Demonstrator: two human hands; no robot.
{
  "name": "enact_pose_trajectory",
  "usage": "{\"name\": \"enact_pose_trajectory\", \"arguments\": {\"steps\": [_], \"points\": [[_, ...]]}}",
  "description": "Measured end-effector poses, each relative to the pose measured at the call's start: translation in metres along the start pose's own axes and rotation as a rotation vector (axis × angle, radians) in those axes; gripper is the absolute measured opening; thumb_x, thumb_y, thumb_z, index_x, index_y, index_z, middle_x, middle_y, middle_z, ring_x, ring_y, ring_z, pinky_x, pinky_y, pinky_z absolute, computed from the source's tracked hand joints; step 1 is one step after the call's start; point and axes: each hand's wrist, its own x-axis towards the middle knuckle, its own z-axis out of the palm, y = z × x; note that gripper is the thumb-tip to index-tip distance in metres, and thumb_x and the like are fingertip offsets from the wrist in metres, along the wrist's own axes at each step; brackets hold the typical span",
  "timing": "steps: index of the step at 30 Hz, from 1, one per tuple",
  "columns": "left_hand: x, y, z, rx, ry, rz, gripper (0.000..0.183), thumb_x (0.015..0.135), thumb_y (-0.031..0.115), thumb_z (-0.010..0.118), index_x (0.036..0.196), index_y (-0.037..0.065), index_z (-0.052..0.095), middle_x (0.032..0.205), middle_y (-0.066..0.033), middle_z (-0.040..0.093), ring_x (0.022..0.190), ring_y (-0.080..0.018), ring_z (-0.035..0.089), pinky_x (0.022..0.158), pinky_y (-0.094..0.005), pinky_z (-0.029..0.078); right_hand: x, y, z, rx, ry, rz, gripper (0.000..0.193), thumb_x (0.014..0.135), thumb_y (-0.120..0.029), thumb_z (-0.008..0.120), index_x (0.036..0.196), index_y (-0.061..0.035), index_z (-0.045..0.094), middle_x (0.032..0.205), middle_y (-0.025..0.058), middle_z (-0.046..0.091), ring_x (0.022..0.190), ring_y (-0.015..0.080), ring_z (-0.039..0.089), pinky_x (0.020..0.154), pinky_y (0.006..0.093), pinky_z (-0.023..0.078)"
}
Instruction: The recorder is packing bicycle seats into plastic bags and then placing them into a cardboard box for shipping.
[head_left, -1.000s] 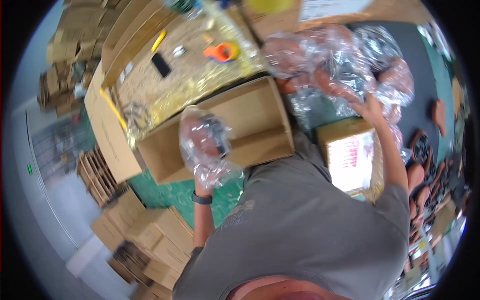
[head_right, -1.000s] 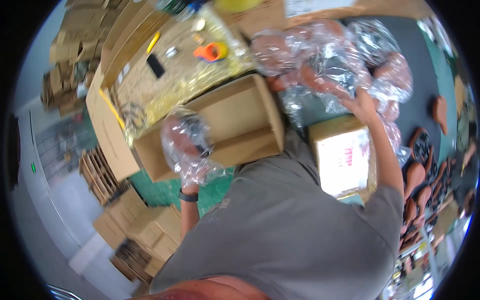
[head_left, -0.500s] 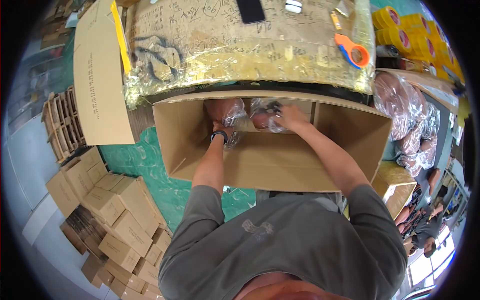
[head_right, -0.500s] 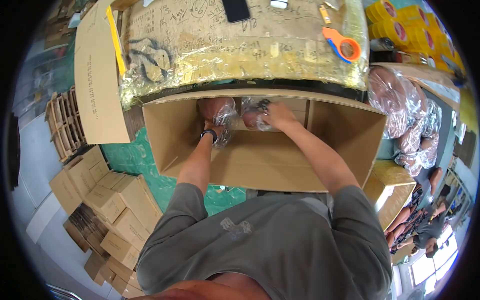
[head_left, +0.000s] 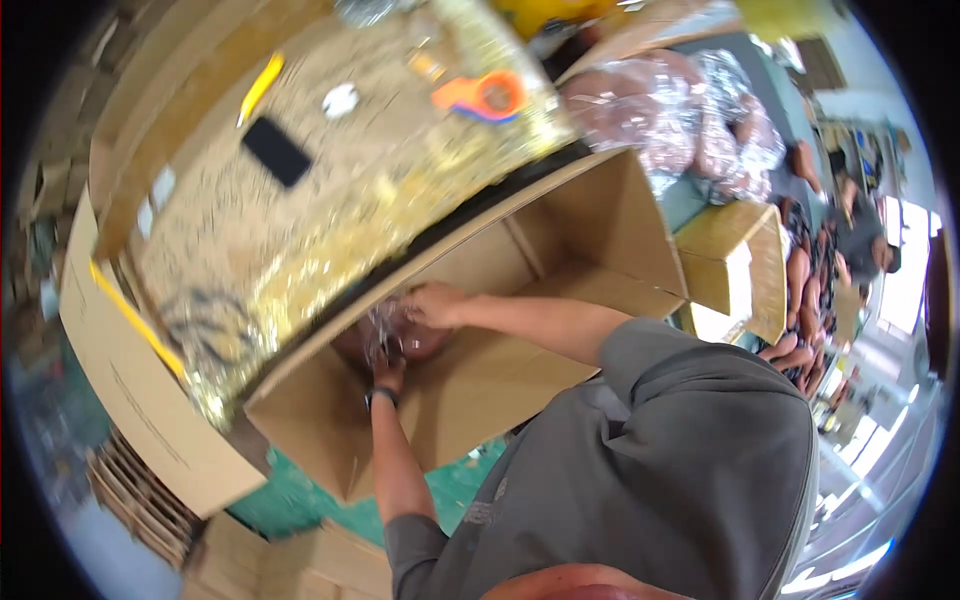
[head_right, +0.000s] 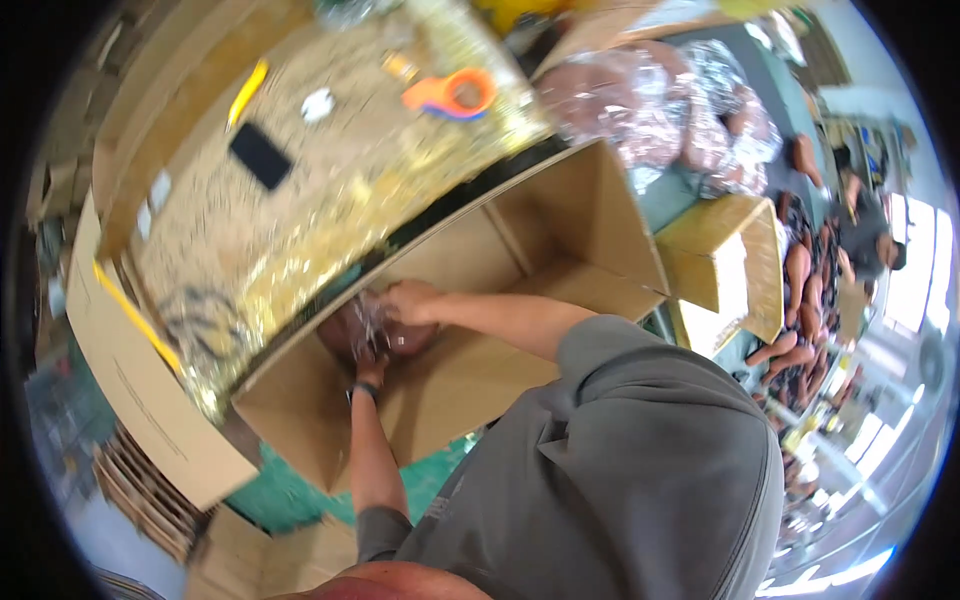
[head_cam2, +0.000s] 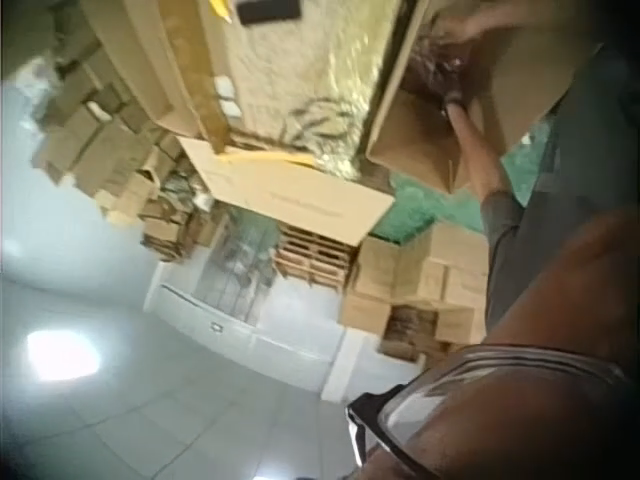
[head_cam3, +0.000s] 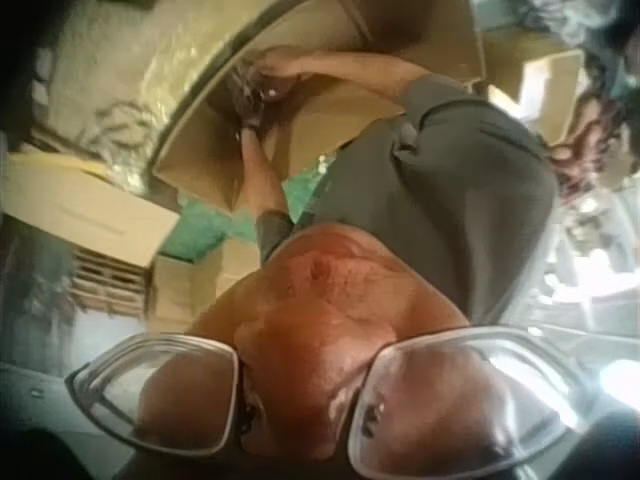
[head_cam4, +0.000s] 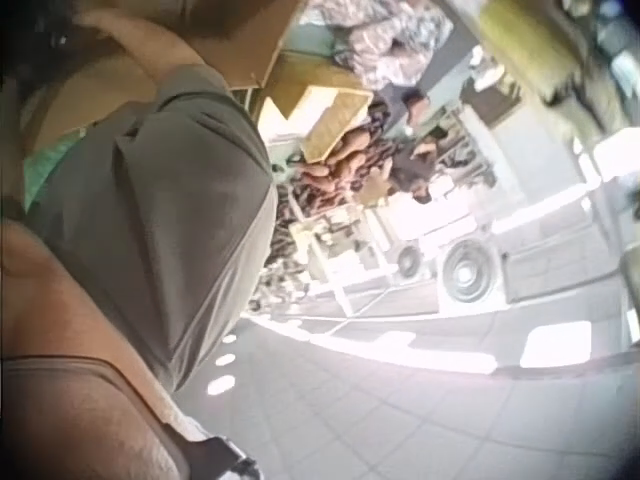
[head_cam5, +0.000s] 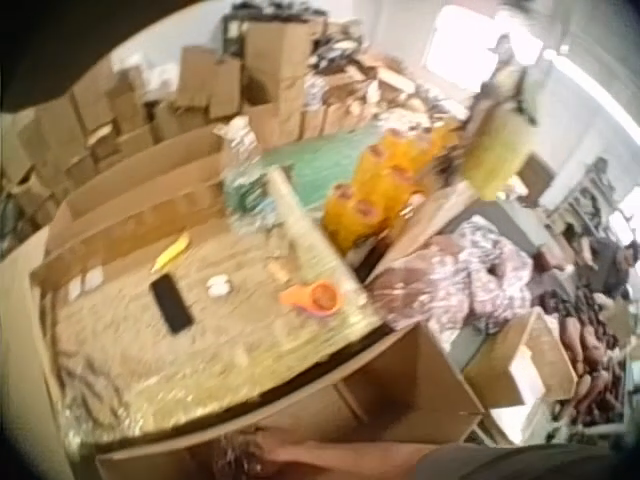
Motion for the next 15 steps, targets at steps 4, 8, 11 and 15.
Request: {"name": "enact_pose_trajectory", "arguments": {"steps": [4, 8, 11, 15], "points": [[-0.040, 0.208, 0.021, -0.185, 0.025, 0.200, 0.069, 0.105, 0.026, 0.074, 0.160, -0.008, 0.048, 0.154, -0.0298, 0.062, 0.142, -0.0393, 0.062, 0.119, -0.0436, 0.049, -0.203, 0.008, -0.214, -0.333, 0.945, -0.161, 0.016, 0.097, -0.021, 0.073, 0.109, -0.0113, 0.077, 0.098, 0.0141, 0.076, 0.091, 0.0381, 0.075, 0.081, 0.0504, 0.062], [-0.138, 0.475, 0.056, -0.456, 0.110, 0.406, 0.058, 0.108, 0.015, 0.073, 0.157, -0.007, 0.052, 0.144, -0.0221, 0.070, 0.132, -0.0273, 0.069, 0.112, -0.0394, 0.055, -0.365, 0.157, -0.389, -0.128, 1.622, 0.314, 0.021, 0.097, -0.014, 0.075, 0.112, 0.0009, 0.074, 0.109, 0.0224, 0.076, 0.102, 0.0409, 0.074, 0.089, 0.0476, 0.059], [-0.184, 0.659, 0.097, -0.544, -0.078, 0.264, 0.053, 0.111, 0.016, 0.070, 0.157, -0.006, 0.052, 0.141, -0.0187, 0.072, 0.131, -0.0206, 0.069, 0.111, -0.0361, 0.056, -0.413, 0.277, -0.425, -0.201, 1.367, 0.767, 0.061, 0.098, -0.042, 0.080, 0.132, 0.0072, 0.065, 0.124, 0.0314, 0.073, 0.119, 0.0468, 0.072, 0.101, 0.0523, 0.060], [-0.124, 0.799, 0.166, -0.951, -0.231, 0.278, 0.056, 0.110, 0.016, 0.071, 0.156, -0.008, 0.049, 0.147, -0.0180, 0.067, 0.131, -0.0212, 0.067, 0.104, -0.0377, 0.057, -0.394, 0.283, -0.380, 1.268, 0.633, 0.816, 0.096, 0.093, -0.066, 0.082, 0.154, 0.0026, 0.050, 0.138, 0.0319, 0.069, 0.136, 0.0463, 0.066, 0.108, 0.0683, 0.056]]}}
